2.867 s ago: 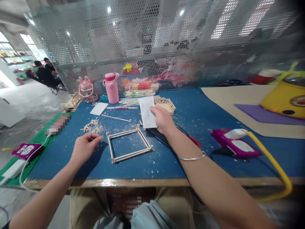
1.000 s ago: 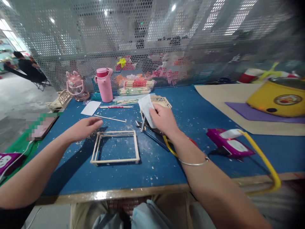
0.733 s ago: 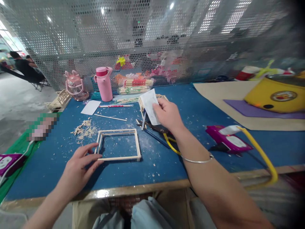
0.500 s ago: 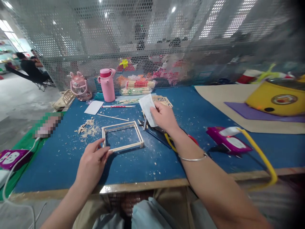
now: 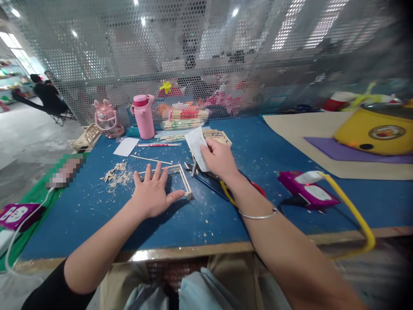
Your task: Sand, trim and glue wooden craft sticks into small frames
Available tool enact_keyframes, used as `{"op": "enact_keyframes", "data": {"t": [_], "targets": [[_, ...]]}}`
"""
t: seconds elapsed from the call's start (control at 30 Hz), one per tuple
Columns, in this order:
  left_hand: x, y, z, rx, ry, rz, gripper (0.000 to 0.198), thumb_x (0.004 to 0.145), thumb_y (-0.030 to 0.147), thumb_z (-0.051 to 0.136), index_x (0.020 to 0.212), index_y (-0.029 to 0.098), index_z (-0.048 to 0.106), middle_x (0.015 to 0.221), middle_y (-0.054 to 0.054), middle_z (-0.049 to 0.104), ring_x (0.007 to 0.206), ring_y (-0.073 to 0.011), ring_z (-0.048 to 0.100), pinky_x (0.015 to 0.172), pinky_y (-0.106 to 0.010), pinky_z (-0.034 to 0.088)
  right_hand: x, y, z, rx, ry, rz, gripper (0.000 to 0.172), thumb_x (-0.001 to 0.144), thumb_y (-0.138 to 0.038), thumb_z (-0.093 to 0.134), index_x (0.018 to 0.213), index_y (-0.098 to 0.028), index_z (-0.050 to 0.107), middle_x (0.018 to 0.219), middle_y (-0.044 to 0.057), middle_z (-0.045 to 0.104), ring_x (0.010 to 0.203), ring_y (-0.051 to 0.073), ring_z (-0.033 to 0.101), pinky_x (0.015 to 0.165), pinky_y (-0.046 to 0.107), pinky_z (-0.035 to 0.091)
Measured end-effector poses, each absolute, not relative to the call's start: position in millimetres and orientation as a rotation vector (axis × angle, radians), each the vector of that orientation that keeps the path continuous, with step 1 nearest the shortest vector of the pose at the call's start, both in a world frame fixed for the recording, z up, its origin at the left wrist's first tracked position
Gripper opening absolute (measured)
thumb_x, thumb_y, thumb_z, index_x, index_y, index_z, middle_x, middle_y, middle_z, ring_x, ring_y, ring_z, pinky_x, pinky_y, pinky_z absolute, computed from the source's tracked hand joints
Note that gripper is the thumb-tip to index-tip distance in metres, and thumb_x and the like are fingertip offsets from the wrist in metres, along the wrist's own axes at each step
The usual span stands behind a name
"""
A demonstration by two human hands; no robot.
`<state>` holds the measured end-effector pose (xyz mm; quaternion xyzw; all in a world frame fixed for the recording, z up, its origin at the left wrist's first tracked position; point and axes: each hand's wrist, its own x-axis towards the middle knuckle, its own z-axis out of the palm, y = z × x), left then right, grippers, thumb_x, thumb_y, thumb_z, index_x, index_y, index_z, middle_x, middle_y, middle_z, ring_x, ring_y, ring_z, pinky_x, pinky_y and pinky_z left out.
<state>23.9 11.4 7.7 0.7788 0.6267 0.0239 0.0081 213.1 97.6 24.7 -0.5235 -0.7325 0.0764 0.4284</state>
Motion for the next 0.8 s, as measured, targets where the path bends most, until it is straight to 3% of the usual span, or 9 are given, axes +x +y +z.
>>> {"op": "enact_keyframes", "data": {"t": [0.23,0.43,0.8], "targets": [[20,9,9,2.411,1.922,0.173,0.088,0.074,0.075,0.017,0.140,0.017,0.028,0.149,-0.014,0.015,0.133,-0.0446,0.013,0.095,-0.072,0.010,209,93,26,-1.302,-1.863,0.208,0.023,0.080,-0.028,0.041,0.072,-0.016,0.059,0.063,0.003,0.057,0.061,0.016,0.049,0.057,0.025,0.032],[47,17,20,2.341,1.977,0.288,0.087,0.076,0.074,0.013,0.142,0.018,0.019,0.150,-0.012,0.009,0.135,-0.0423,0.004,0.097,-0.071,0.005,211,94,27,-1.294,-1.876,0.195,0.023,0.080,-0.028,0.041,0.071,-0.016,0.059,0.064,0.003,0.057,0.061,0.016,0.049,0.057,0.025,0.032],[66,26,8,2.359,1.886,0.171,0.090,0.075,0.075,0.014,0.142,0.015,0.020,0.150,-0.011,0.011,0.135,-0.0418,0.006,0.096,-0.073,0.009,208,92,26,-1.278,-1.887,0.204,0.024,0.081,-0.027,0.040,0.077,-0.016,0.061,0.066,0.004,0.059,0.062,0.017,0.051,0.057,0.025,0.033]]}}
